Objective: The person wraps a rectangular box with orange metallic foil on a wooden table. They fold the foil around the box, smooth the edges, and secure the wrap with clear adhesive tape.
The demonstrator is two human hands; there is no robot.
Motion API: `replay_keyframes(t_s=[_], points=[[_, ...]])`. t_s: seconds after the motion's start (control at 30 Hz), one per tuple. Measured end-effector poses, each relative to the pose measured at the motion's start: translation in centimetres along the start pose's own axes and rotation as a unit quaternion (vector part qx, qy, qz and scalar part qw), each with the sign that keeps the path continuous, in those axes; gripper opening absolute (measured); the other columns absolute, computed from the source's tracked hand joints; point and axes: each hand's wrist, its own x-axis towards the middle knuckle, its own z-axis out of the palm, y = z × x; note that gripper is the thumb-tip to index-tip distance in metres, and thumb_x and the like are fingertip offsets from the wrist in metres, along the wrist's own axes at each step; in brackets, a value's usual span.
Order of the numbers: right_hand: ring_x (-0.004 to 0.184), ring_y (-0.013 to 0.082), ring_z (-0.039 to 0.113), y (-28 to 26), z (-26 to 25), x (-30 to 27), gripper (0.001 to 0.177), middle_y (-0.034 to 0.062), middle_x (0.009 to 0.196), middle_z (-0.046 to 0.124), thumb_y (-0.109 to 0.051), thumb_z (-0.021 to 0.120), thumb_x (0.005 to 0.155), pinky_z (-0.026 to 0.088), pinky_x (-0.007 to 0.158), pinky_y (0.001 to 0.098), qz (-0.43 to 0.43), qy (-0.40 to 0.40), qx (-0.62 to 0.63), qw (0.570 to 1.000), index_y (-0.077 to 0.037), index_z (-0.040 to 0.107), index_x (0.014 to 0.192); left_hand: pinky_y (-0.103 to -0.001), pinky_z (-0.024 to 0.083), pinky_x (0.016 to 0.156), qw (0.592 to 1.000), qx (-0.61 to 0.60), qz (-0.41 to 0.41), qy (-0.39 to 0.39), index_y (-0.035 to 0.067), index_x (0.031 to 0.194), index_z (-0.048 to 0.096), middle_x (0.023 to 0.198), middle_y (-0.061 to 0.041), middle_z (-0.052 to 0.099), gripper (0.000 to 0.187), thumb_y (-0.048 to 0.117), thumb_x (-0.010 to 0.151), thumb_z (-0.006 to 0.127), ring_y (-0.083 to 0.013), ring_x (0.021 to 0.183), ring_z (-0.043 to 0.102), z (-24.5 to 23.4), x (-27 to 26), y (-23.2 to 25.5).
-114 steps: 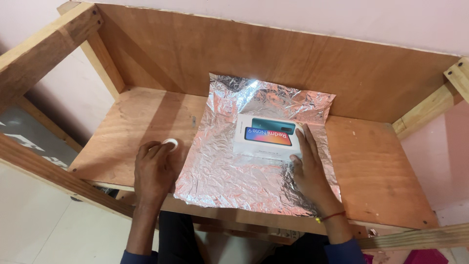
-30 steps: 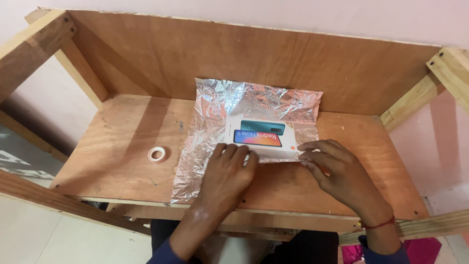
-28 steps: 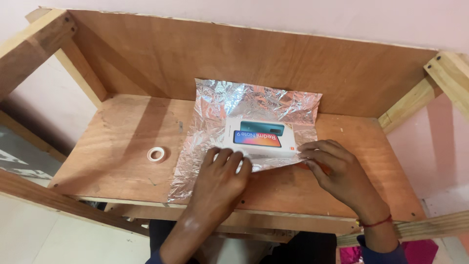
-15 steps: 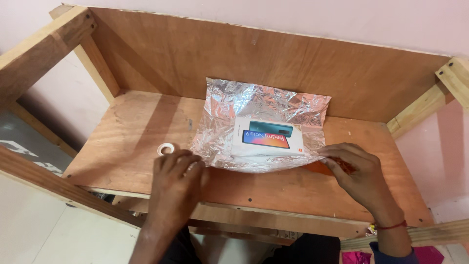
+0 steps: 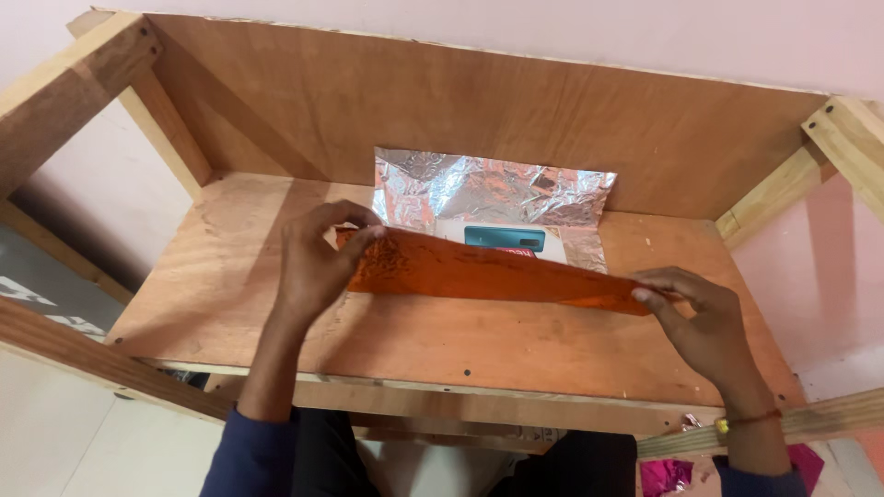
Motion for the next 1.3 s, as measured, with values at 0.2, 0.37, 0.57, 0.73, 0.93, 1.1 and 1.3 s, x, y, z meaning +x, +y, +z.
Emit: replay_keyframes(t_s=[0.2,0.37,0.57,0.73,0.93,1.1,1.3], points=[[0.087,0.0083,0.064,4.3,1.5,2.9,0.019,0.0030,0.096,0.074,-0.012,0.068,0.100,0.054,0.079,0.0250,0.046,-0.007,0.154,0.987,0.003,0.075,0.110,-0.021,0.052,0.062,0.959,-0.212,-0.187,-0.032,0.001,0.085,0.070,0.077,-0.002,0.071,0.011,0.003,0.086,0.081,-0.0054,0.070,0.065,1.2,2.2,-3.5],[0.086,0.0086,0.064,5.5,2.8,5.3,0.023,0.0054,0.098,0.073,-0.011,0.072,0.099,0.053,0.077,0.0235,0.071,0.029,0.177,0.981,0.005,0.074,0.115,-0.020,0.048,0.053,0.952,-0.214,-0.218,-0.021,0.000,0.086,0.071,0.072,-0.002,0.071,0.010,0.003,0.088,0.080,-0.0043,0.060,0.061,1.8,3.2,-5.3],[0.085,0.0075,0.066,5.8,3.9,7.8,0.022,0.0064,0.098,0.075,-0.010,0.070,0.099,0.054,0.076,0.0228,0.108,0.013,0.231,0.967,0.007,0.072,0.112,-0.021,0.047,0.048,0.948,-0.202,-0.245,-0.009,0.003,0.098,0.066,0.070,-0.005,0.073,0.019,0.002,0.084,0.079,-0.0044,0.058,0.063,2.7,3.6,-6.6],[0.078,0.0080,0.065,6.4,4.6,8.1,0.023,0.0066,0.092,0.075,-0.014,0.073,0.098,0.052,0.070,0.0229,0.152,-0.002,0.207,0.967,0.008,0.074,0.106,-0.023,0.045,0.045,0.956,-0.148,-0.249,-0.039,0.002,0.098,0.066,0.068,-0.008,0.072,0.021,0.003,0.084,0.082,-0.0061,0.056,0.063,3.4,3.8,-8.3],[0.072,0.0080,0.066,6.7,5.5,8.4,0.024,0.0066,0.088,0.075,-0.014,0.072,0.095,0.053,0.064,0.0228,0.198,-0.002,0.212,0.957,0.008,0.075,0.103,-0.030,0.046,0.048,0.973,-0.036,-0.206,-0.096,0.000,0.096,0.068,0.069,-0.010,0.072,0.018,0.006,0.085,0.081,-0.0128,0.057,0.064,3.4,4.2,-6.6],[0.072,0.0067,0.065,7.0,5.9,8.5,0.023,0.0057,0.089,0.075,-0.014,0.072,0.096,0.053,0.062,0.0218,0.194,-0.013,0.222,0.955,0.007,0.076,0.103,-0.049,0.053,0.078,0.941,0.330,0.076,0.013,0.008,0.093,0.072,0.092,-0.012,0.073,0.019,0.000,0.076,0.074,-0.0319,0.092,0.066,2.8,3.2,-1.1],[0.071,0.0077,0.063,7.6,6.1,8.5,0.025,0.0067,0.089,0.074,-0.014,0.073,0.098,0.050,0.060,0.0233,0.189,-0.025,0.211,0.959,0.010,0.076,0.104,-0.050,0.052,0.097,0.893,0.366,0.261,-0.038,-0.003,0.107,0.069,0.110,-0.020,0.069,0.026,0.002,0.082,0.066,-0.0350,0.112,0.064,8.2,-2.1,7.1]])
